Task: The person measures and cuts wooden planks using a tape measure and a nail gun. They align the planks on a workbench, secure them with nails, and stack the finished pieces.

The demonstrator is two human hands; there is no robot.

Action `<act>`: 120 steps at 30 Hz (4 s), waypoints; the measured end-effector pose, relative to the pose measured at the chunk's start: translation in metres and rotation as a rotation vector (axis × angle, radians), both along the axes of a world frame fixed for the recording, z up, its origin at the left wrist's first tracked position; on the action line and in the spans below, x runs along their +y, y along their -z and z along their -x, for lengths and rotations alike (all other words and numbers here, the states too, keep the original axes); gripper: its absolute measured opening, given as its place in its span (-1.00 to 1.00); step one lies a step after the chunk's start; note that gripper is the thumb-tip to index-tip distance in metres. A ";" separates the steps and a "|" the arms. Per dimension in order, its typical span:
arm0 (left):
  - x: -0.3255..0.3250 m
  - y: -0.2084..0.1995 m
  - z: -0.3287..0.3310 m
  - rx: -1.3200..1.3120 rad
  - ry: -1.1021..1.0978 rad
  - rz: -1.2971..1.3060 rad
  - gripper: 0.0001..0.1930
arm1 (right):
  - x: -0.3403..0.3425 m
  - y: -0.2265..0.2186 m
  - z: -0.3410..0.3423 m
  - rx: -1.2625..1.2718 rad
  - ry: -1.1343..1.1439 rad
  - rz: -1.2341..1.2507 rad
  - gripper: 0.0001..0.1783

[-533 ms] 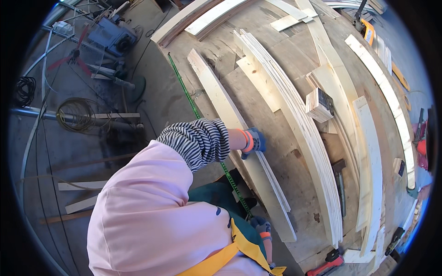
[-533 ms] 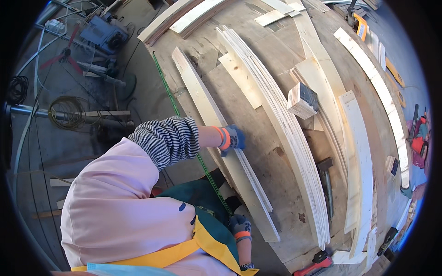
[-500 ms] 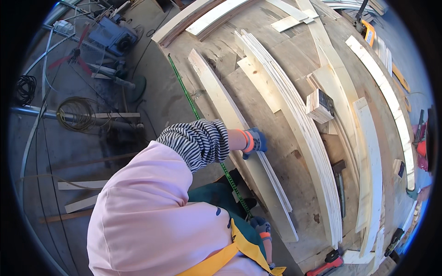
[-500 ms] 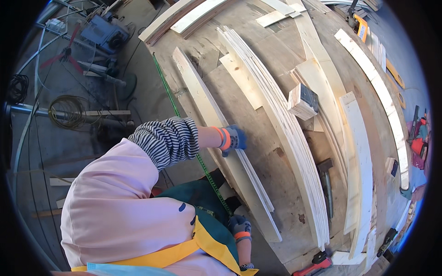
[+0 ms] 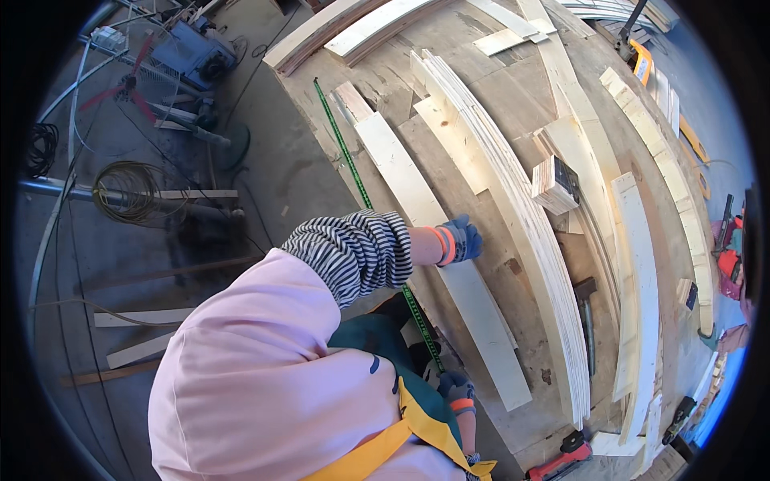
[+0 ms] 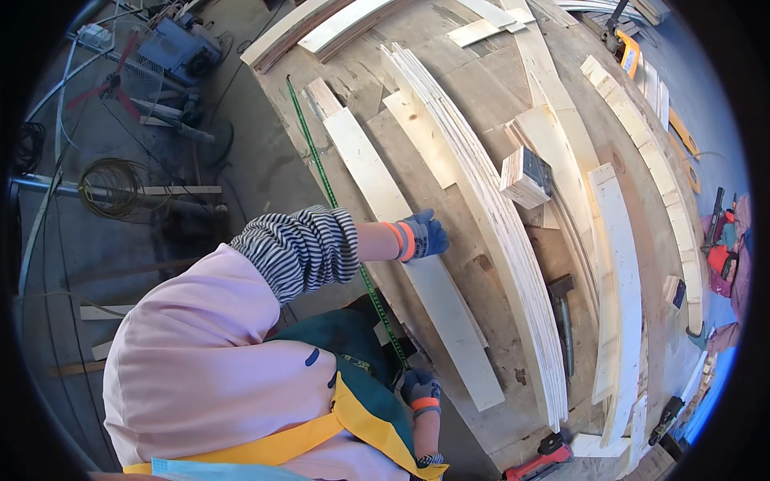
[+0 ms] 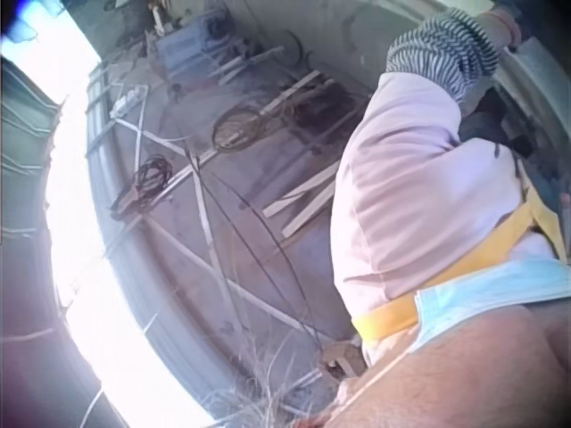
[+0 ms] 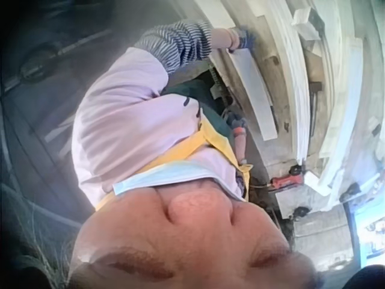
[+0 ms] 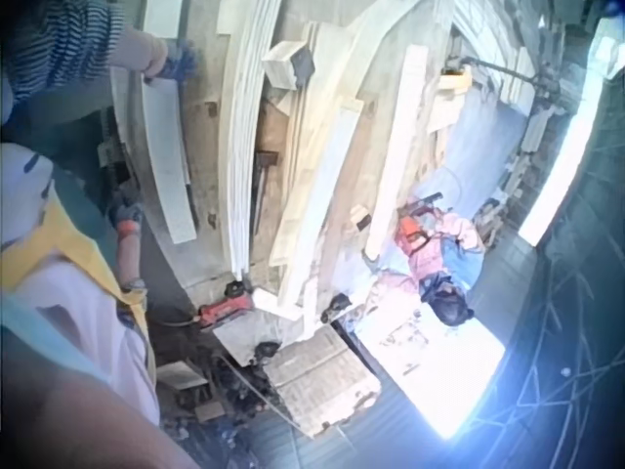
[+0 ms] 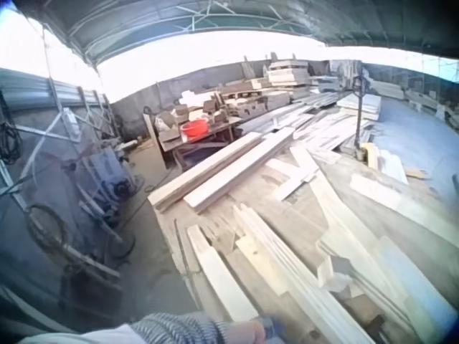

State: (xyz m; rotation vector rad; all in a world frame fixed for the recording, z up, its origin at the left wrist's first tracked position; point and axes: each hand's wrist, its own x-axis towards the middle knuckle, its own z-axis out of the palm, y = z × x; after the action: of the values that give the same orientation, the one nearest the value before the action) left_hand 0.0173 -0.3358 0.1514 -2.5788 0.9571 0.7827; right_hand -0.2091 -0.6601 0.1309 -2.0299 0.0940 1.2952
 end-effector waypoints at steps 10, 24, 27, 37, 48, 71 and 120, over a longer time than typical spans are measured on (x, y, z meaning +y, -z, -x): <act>-0.016 0.040 0.028 -0.092 0.016 0.132 -0.21 | -0.025 -0.010 -0.022 -0.086 0.000 0.054 -0.68; 0.002 0.027 0.023 -0.087 0.070 0.290 -0.06 | -0.059 0.022 0.006 0.017 0.129 -0.008 -0.68; -0.012 0.005 0.018 0.034 0.003 0.169 -0.05 | -0.051 -0.008 -0.019 0.081 0.066 0.157 -0.60; -0.027 -0.010 0.022 0.061 -0.057 -0.086 0.02 | -0.115 -0.047 -0.038 0.038 0.059 0.368 -0.59; -0.034 -0.021 0.016 0.114 -0.065 -0.094 0.07 | -0.117 -0.058 -0.040 0.009 0.003 0.575 -0.54; -0.015 -0.006 0.022 0.055 -0.088 0.039 0.10 | -0.128 -0.034 -0.011 -0.106 0.083 0.630 -0.51; -0.154 0.011 0.062 0.024 0.120 0.207 0.01 | -0.122 -0.049 -0.020 -0.008 0.079 0.667 -0.49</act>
State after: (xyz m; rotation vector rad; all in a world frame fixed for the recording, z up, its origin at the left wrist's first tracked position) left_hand -0.0444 -0.4900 0.1402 -2.6577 1.2472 0.7177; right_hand -0.1888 -0.7826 0.1801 -2.5429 0.6741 1.3153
